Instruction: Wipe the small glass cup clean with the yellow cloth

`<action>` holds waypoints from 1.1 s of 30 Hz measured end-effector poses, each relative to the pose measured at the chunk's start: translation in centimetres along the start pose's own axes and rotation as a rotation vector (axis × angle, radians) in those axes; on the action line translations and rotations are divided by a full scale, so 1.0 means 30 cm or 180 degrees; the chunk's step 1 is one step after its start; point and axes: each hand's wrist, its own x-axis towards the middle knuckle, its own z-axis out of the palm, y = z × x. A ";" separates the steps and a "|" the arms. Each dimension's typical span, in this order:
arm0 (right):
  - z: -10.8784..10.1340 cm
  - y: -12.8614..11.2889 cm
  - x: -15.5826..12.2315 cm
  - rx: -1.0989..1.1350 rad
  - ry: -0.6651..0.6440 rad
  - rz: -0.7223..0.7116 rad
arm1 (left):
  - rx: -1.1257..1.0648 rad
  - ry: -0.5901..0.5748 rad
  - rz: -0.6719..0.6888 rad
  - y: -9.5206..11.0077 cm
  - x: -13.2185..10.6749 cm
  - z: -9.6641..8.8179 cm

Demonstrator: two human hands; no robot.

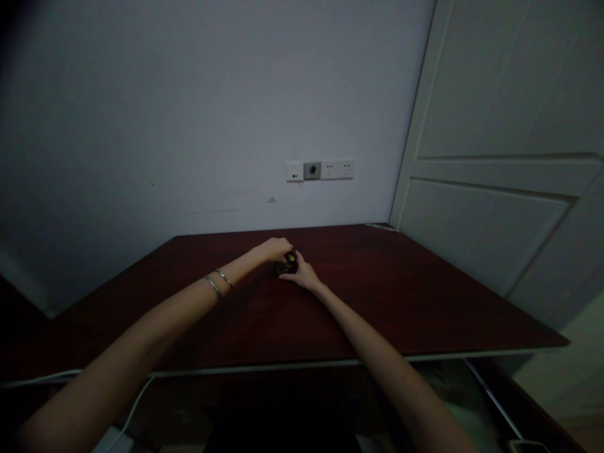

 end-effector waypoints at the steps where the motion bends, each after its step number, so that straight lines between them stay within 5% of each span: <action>1: -0.001 -0.004 -0.001 -0.0047 0.0014 0.0013 | 0.0014 0.0049 -0.0016 0.000 0.005 0.003; 20: -0.009 -0.051 -0.016 -0.0313 0.0079 0.0053 | 0.0010 0.0074 -0.1390 0.082 0.075 0.019; 27: -0.001 -0.032 -0.018 -0.0448 0.0093 -0.0105 | -0.0116 -0.0382 -0.1485 0.038 0.035 -0.056; 33: -0.015 -0.059 -0.021 0.0059 -0.0163 -0.0158 | -0.1025 -0.0177 -0.1183 -0.010 -0.018 -0.140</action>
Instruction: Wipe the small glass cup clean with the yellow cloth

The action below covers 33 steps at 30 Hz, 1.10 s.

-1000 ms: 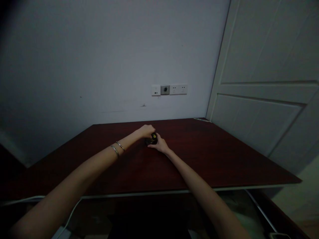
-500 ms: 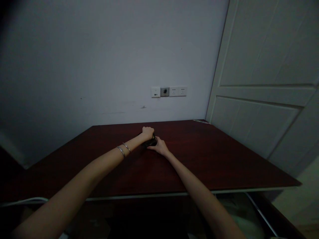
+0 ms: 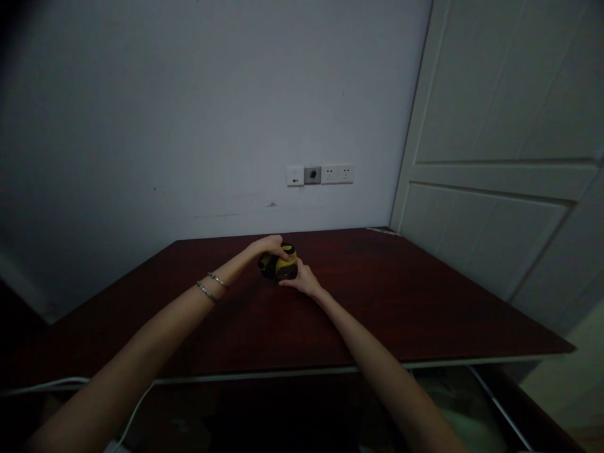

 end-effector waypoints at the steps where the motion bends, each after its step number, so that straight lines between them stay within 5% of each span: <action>1: -0.013 -0.010 0.001 0.0122 -0.0068 -0.0059 | -0.0218 0.0015 0.0139 -0.004 -0.003 -0.013; 7: -0.127 -0.099 0.016 0.1473 -0.0444 -0.0101 | -0.1390 0.0290 0.0753 -0.011 -0.044 -0.047; 12: -0.126 -0.164 0.036 0.2227 0.0288 0.0129 | -0.1835 0.0403 0.0966 -0.003 -0.053 -0.007; 17: -0.103 -0.172 0.072 0.2173 0.0989 0.0041 | -0.2477 0.0405 0.1130 -0.014 -0.022 0.040; 21: -0.140 -0.143 0.107 0.1209 0.1423 0.0253 | -0.2866 0.0575 0.0752 -0.094 -0.018 0.100; 24: -0.164 -0.141 0.118 0.0113 0.1367 0.0278 | -0.2646 0.0320 0.0552 -0.183 -0.038 0.174; 29: -0.139 -0.205 0.096 -0.1388 0.0411 -0.0124 | -0.2497 -0.0310 0.0915 -0.257 -0.082 0.285; 33: -0.071 -0.256 0.075 -0.2804 0.0013 -0.0626 | -0.2753 -0.0398 0.1291 -0.249 -0.102 0.323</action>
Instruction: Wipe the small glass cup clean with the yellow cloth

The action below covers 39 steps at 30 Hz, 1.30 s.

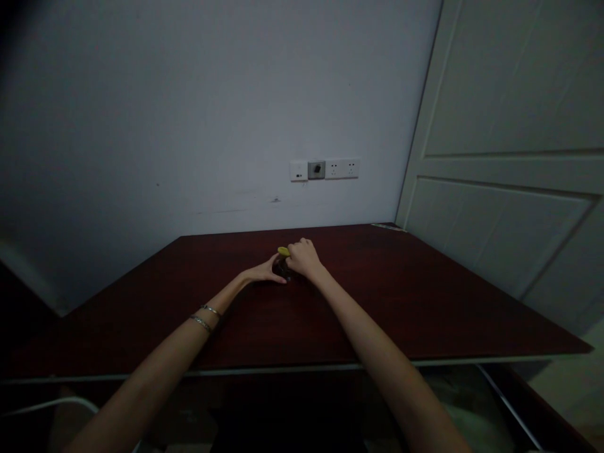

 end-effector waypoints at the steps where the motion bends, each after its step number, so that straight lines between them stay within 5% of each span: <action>1: 0.007 -0.017 0.000 -0.0192 -0.0062 -0.0095 | 0.0017 0.0080 0.0007 -0.003 -0.001 0.006; 8: 0.054 -0.024 -0.002 -0.0298 -0.0452 -0.0281 | 0.0345 0.0510 0.0056 -0.029 0.003 0.030; 18: 0.085 0.026 0.013 0.0563 -0.1309 0.0383 | 0.0687 0.0728 -0.0081 -0.037 0.005 0.040; 29: 0.114 0.036 0.043 0.1566 -0.1026 0.0742 | 0.0698 0.0767 -0.0058 -0.038 0.001 0.043; 39: 0.161 0.115 0.063 0.2119 -0.0003 0.1328 | 0.0625 0.0774 -0.0219 -0.018 -0.005 0.050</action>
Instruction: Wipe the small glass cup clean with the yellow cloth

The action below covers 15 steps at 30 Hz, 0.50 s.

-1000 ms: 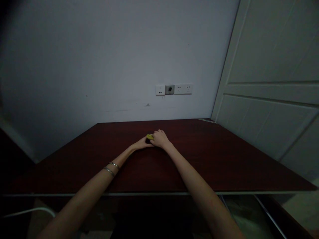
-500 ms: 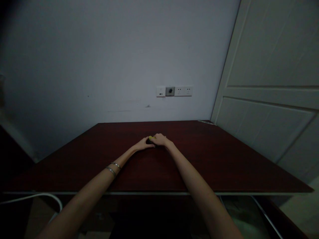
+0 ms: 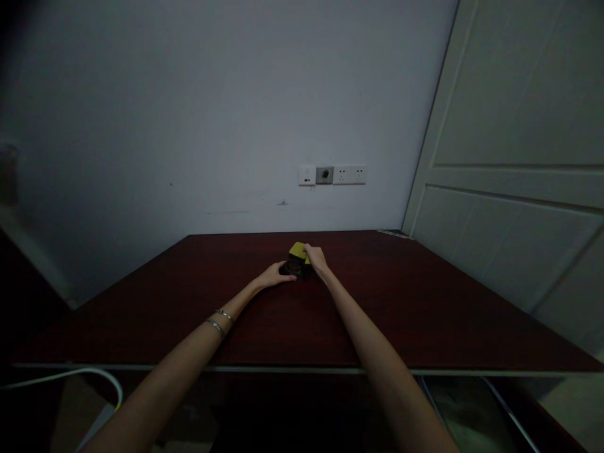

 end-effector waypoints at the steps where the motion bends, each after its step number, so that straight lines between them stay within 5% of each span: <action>1: -0.008 0.005 0.001 0.0024 0.0093 -0.0043 | -0.0015 0.0012 0.0010 -0.002 0.001 0.002; 7: -0.031 -0.007 -0.022 -0.0378 0.0110 -0.0867 | -0.0017 0.0075 -0.0021 -0.016 0.002 0.001; 15: -0.014 -0.053 -0.028 -0.1567 -0.0909 -0.1795 | 0.0060 0.0012 0.0196 -0.046 0.013 0.000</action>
